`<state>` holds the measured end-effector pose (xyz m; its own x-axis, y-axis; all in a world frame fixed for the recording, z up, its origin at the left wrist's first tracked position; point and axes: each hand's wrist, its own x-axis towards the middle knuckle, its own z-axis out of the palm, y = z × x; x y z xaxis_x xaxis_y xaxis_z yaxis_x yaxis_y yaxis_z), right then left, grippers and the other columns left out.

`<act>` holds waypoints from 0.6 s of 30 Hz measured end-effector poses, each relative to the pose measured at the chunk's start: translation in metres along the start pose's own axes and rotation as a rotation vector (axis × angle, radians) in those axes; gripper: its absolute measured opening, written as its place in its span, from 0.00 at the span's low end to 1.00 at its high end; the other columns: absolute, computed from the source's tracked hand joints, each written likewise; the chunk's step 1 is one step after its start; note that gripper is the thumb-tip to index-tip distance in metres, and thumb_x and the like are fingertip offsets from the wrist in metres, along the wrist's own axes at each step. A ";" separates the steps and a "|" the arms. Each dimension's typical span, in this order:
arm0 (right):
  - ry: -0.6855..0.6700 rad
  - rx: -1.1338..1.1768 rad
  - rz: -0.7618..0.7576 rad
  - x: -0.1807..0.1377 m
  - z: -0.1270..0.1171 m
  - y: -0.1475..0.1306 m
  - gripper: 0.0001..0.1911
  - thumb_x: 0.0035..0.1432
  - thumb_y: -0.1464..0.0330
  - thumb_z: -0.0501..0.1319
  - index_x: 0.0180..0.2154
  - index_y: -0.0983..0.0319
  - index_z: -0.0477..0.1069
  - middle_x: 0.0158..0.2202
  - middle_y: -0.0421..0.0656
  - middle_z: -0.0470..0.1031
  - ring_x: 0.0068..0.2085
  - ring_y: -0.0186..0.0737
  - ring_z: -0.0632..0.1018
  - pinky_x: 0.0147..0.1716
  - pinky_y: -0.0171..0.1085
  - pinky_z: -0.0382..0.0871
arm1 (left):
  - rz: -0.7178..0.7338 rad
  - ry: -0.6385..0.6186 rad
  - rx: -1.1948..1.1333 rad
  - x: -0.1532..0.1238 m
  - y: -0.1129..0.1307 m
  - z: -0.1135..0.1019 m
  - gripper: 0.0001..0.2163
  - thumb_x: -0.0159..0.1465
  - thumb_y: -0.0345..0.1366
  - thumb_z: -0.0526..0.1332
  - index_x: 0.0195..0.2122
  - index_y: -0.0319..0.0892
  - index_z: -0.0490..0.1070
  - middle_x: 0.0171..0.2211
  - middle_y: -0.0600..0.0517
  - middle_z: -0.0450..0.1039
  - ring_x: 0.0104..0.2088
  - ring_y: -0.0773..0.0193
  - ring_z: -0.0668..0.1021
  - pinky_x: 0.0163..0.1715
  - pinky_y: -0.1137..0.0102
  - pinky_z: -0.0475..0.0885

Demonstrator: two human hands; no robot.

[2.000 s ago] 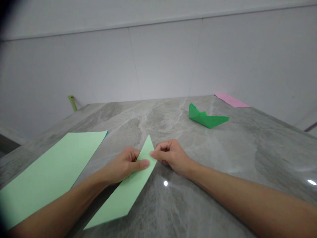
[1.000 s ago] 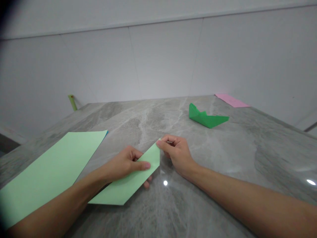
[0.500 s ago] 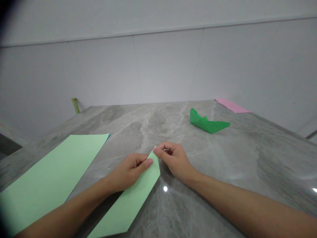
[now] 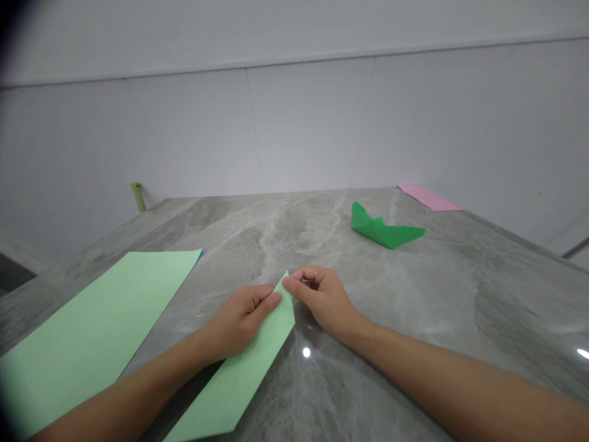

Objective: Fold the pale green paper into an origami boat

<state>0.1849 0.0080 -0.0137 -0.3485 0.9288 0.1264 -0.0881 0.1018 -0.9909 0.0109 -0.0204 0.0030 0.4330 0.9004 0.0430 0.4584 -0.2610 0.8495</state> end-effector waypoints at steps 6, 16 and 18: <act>-0.078 -0.063 0.035 0.000 0.000 -0.001 0.19 0.50 0.56 0.67 0.21 0.63 0.67 0.16 0.33 0.58 0.19 0.27 0.57 0.18 0.31 0.49 | 0.019 0.125 -0.004 0.002 -0.001 0.000 0.17 0.67 0.43 0.48 0.22 0.41 0.56 0.21 0.57 0.54 0.23 0.70 0.60 0.23 0.72 0.54; 0.004 -0.029 0.022 0.000 0.001 0.000 0.20 0.53 0.54 0.64 0.23 0.63 0.66 0.18 0.34 0.60 0.21 0.28 0.59 0.20 0.31 0.51 | -0.143 -0.080 -0.353 0.000 -0.006 -0.002 0.18 0.62 0.50 0.54 0.26 0.39 0.65 0.18 0.56 0.62 0.15 0.71 0.63 0.13 0.75 0.56; 0.045 0.003 0.024 0.001 0.001 0.001 0.20 0.54 0.55 0.64 0.23 0.63 0.66 0.17 0.33 0.57 0.20 0.27 0.56 0.19 0.31 0.50 | -0.163 -0.132 -0.375 -0.001 -0.006 -0.001 0.18 0.61 0.50 0.55 0.27 0.38 0.67 0.18 0.55 0.64 0.14 0.71 0.63 0.12 0.75 0.56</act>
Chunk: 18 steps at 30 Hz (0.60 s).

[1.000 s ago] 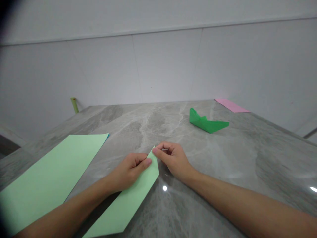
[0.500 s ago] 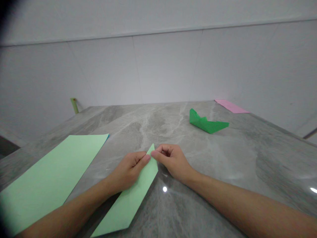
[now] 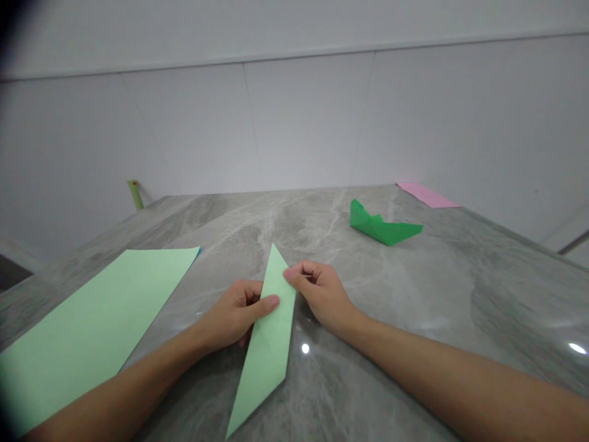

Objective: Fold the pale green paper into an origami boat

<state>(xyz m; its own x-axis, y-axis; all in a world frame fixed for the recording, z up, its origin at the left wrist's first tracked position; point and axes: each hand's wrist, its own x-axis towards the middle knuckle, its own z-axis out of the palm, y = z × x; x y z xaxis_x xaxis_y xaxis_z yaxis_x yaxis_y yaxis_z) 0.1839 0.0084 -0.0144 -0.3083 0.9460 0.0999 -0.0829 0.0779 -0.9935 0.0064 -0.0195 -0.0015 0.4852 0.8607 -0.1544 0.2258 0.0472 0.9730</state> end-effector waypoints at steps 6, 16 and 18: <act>-0.072 -0.033 0.008 0.000 0.000 0.000 0.22 0.54 0.54 0.63 0.21 0.63 0.64 0.17 0.32 0.54 0.19 0.26 0.52 0.18 0.31 0.46 | 0.074 0.118 -0.074 0.002 -0.001 0.001 0.18 0.61 0.49 0.58 0.26 0.37 0.69 0.19 0.54 0.65 0.18 0.71 0.66 0.16 0.76 0.59; -0.089 0.012 -0.013 -0.001 0.000 0.001 0.20 0.55 0.55 0.63 0.23 0.64 0.67 0.18 0.33 0.59 0.20 0.27 0.56 0.19 0.31 0.50 | 0.052 0.057 -0.051 0.003 -0.003 0.000 0.20 0.60 0.51 0.57 0.22 0.38 0.65 0.18 0.54 0.64 0.17 0.71 0.65 0.17 0.75 0.58; -0.126 0.015 -0.018 -0.001 0.001 0.001 0.19 0.55 0.55 0.63 0.24 0.64 0.70 0.18 0.33 0.58 0.20 0.27 0.56 0.19 0.31 0.51 | 0.058 0.080 -0.058 0.003 -0.002 0.001 0.20 0.60 0.51 0.58 0.22 0.38 0.65 0.19 0.54 0.64 0.18 0.71 0.65 0.17 0.75 0.58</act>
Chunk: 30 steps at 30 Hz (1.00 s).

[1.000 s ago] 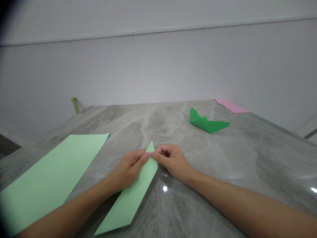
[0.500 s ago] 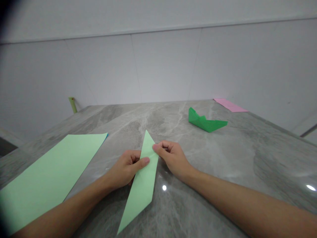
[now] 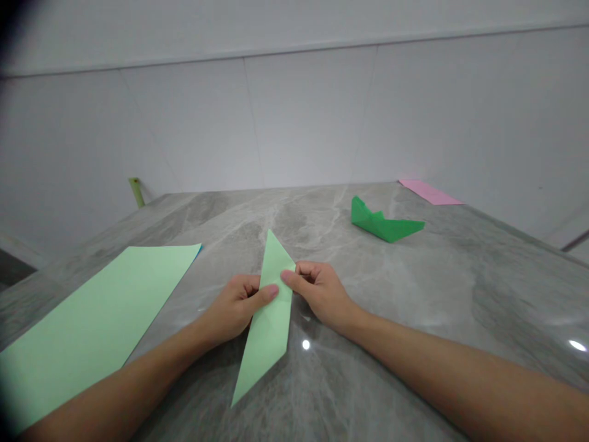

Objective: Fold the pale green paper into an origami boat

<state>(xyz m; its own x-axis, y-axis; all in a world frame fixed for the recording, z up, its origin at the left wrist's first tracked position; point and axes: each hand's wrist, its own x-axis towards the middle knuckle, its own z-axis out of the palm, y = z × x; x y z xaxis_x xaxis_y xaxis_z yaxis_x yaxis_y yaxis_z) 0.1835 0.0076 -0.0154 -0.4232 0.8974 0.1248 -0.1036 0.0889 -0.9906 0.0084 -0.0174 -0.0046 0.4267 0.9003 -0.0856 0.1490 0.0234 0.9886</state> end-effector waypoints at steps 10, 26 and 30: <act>0.013 -0.041 -0.017 -0.001 -0.001 0.000 0.22 0.56 0.54 0.62 0.21 0.64 0.65 0.18 0.33 0.57 0.20 0.27 0.56 0.20 0.31 0.51 | 0.049 -0.055 0.079 -0.001 -0.001 -0.002 0.22 0.62 0.51 0.55 0.19 0.39 0.63 0.16 0.56 0.60 0.16 0.73 0.61 0.16 0.75 0.54; -0.065 -0.024 0.049 -0.002 0.000 0.002 0.19 0.54 0.54 0.64 0.27 0.65 0.72 0.23 0.39 0.69 0.24 0.31 0.67 0.24 0.32 0.61 | 0.105 0.058 0.134 0.000 0.002 -0.001 0.20 0.63 0.48 0.54 0.20 0.40 0.62 0.14 0.59 0.55 0.16 0.73 0.58 0.17 0.75 0.52; -0.184 -0.064 0.073 -0.003 0.003 -0.002 0.21 0.53 0.52 0.63 0.27 0.65 0.73 0.23 0.39 0.71 0.24 0.31 0.68 0.25 0.32 0.63 | 0.152 0.197 0.167 0.000 -0.003 0.001 0.19 0.64 0.47 0.54 0.20 0.39 0.63 0.17 0.58 0.56 0.18 0.72 0.58 0.19 0.74 0.53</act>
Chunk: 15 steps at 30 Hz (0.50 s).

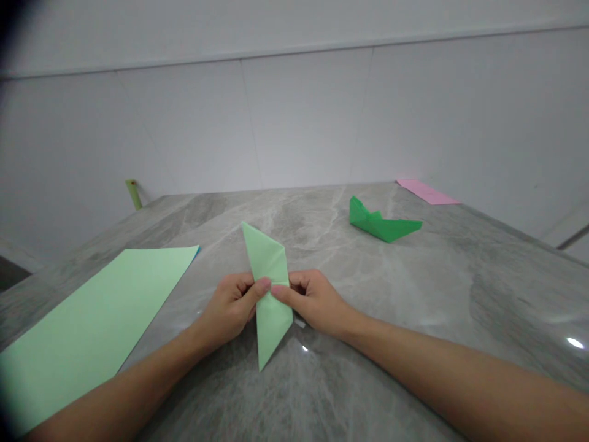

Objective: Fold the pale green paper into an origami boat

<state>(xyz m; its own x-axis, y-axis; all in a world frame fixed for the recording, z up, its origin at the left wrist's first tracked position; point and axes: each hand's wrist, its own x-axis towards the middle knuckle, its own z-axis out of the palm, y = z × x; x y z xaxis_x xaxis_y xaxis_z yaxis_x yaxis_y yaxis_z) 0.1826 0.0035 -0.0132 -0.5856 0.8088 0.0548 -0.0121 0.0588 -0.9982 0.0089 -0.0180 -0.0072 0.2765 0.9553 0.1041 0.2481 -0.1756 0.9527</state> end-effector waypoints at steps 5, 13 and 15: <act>-0.006 -0.076 -0.016 -0.001 0.000 0.002 0.23 0.53 0.51 0.63 0.22 0.65 0.71 0.20 0.38 0.67 0.23 0.30 0.65 0.23 0.32 0.59 | 0.089 0.165 0.213 -0.001 0.002 0.010 0.18 0.66 0.43 0.51 0.21 0.41 0.59 0.18 0.57 0.56 0.19 0.71 0.60 0.20 0.73 0.52; -0.032 -0.155 0.014 -0.003 0.000 0.003 0.25 0.54 0.51 0.61 0.19 0.65 0.71 0.16 0.38 0.64 0.19 0.28 0.60 0.20 0.32 0.53 | 0.162 0.390 0.385 0.003 0.009 0.020 0.16 0.67 0.39 0.49 0.20 0.42 0.56 0.16 0.58 0.53 0.18 0.70 0.59 0.22 0.71 0.52; -0.054 -0.180 0.018 -0.004 0.001 0.001 0.25 0.54 0.51 0.61 0.19 0.65 0.72 0.16 0.37 0.64 0.19 0.28 0.60 0.19 0.32 0.52 | 0.143 0.424 0.367 0.004 0.010 0.020 0.17 0.67 0.40 0.49 0.21 0.42 0.56 0.16 0.58 0.53 0.18 0.70 0.59 0.21 0.71 0.52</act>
<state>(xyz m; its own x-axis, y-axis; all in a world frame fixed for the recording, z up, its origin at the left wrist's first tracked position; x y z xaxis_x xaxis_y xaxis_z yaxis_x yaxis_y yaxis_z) 0.1841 0.0000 -0.0140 -0.6271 0.7783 0.0310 0.1408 0.1523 -0.9783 0.0309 -0.0202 -0.0032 -0.0463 0.9144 0.4021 0.5620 -0.3090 0.7672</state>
